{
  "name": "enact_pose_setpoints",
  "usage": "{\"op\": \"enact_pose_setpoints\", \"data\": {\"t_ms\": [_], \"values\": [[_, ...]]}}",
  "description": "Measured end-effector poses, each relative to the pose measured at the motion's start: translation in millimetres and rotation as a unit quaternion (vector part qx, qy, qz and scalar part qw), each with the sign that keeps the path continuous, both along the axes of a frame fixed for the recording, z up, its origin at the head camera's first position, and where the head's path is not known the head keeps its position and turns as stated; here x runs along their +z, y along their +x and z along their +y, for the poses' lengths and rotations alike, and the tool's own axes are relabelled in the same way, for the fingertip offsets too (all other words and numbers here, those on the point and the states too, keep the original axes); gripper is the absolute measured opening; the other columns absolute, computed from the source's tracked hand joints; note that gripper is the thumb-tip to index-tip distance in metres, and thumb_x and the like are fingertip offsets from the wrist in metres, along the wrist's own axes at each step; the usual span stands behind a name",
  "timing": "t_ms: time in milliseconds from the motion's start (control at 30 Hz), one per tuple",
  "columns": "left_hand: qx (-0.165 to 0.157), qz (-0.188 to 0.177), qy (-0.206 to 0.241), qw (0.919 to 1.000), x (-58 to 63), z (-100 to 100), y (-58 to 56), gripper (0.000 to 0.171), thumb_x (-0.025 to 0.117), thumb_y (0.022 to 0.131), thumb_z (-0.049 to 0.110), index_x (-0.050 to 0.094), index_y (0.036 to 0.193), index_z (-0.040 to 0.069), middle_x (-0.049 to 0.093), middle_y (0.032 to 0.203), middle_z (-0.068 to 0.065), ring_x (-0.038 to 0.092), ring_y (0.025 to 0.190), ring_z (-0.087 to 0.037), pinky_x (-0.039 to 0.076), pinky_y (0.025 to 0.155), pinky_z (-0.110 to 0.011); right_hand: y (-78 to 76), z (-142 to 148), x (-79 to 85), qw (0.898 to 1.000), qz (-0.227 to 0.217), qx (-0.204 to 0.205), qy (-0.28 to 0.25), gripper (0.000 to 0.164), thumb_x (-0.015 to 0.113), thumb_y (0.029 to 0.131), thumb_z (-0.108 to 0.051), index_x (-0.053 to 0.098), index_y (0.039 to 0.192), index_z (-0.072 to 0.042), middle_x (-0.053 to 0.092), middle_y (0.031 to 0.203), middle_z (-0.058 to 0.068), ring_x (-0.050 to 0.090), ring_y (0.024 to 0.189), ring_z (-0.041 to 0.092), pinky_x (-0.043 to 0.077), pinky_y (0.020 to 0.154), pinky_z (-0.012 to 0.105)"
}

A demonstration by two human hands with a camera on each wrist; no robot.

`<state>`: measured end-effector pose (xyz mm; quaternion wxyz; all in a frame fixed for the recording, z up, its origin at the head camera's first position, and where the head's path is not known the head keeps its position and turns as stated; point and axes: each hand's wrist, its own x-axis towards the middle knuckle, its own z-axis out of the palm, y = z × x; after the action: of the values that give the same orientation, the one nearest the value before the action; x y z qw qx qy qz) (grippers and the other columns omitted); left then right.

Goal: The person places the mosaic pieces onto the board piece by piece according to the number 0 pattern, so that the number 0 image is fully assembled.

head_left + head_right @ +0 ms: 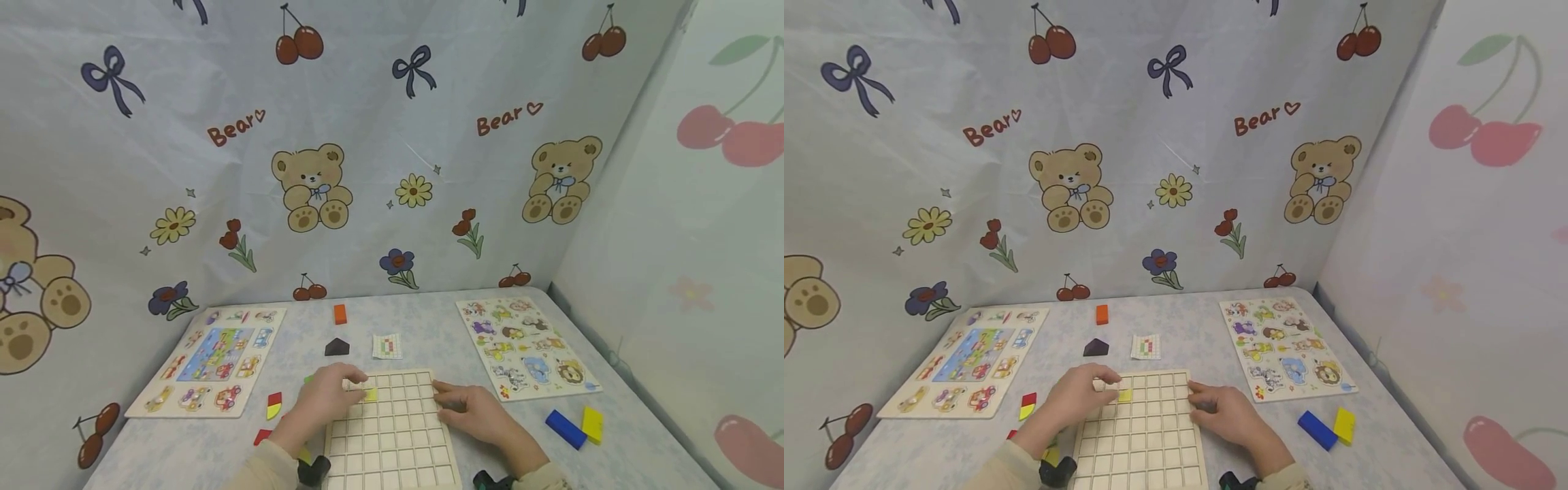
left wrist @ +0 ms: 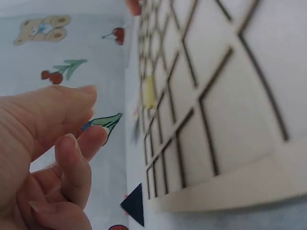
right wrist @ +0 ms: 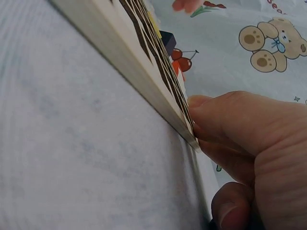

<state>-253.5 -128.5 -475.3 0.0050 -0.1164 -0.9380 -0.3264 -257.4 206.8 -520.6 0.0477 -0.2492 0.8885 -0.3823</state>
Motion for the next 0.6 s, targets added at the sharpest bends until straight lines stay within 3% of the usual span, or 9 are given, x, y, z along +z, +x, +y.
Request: {"op": "enact_pose_setpoints", "data": {"t_ms": [167,300,433,600], "values": [[0.087,0.002,0.064,0.9941,25.1,-33.7,8.4,0.022,0.078,0.093,0.027,0.076,0.115,0.024,0.073,0.114,0.005,0.06,0.08,-0.014,0.05,0.066,-0.033,-1.3,-0.5,-0.9,1.0,-0.001,-0.006,0.0,0.038,0.073,0.096,-0.037,0.075,0.126,-0.014,0.06,0.147,-0.001,0.055,0.137,0.034,0.046,0.107,0.055],[0.146,-0.001,0.068,0.987,34.6,-70.7,15.9,0.026,0.075,0.095,0.024,0.075,0.121,0.02,0.073,0.115,0.0,0.059,0.081,-0.016,0.05,0.066,-0.03,-1.2,-1.8,-1.9,1.0,-0.006,-0.01,0.001,0.037,0.073,0.095,-0.037,0.075,0.125,-0.015,0.059,0.147,-0.003,0.055,0.138,0.032,0.046,0.107,0.054],[0.187,-0.027,0.04,0.9812,32.0,-104.0,22.8,0.031,0.074,0.095,0.024,0.073,0.125,0.014,0.072,0.118,-0.006,0.062,0.091,-0.022,0.055,0.073,-0.036,-1.1,-0.5,-1.7,1.0,-0.008,-0.011,0.001,0.037,0.073,0.095,-0.037,0.075,0.125,-0.016,0.059,0.147,-0.003,0.054,0.138,0.032,0.045,0.108,0.055],[0.226,-0.062,-0.008,0.9721,10.5,-130.7,23.1,0.035,0.074,0.095,0.027,0.072,0.125,0.009,0.073,0.118,-0.011,0.066,0.105,-0.029,0.053,0.084,-0.051,-1.2,-0.9,-1.8,1.0,0.0,-0.006,-0.004,0.036,0.072,0.096,-0.036,0.075,0.125,-0.015,0.06,0.147,0.0,0.055,0.137,0.035,0.046,0.107,0.056]]}}
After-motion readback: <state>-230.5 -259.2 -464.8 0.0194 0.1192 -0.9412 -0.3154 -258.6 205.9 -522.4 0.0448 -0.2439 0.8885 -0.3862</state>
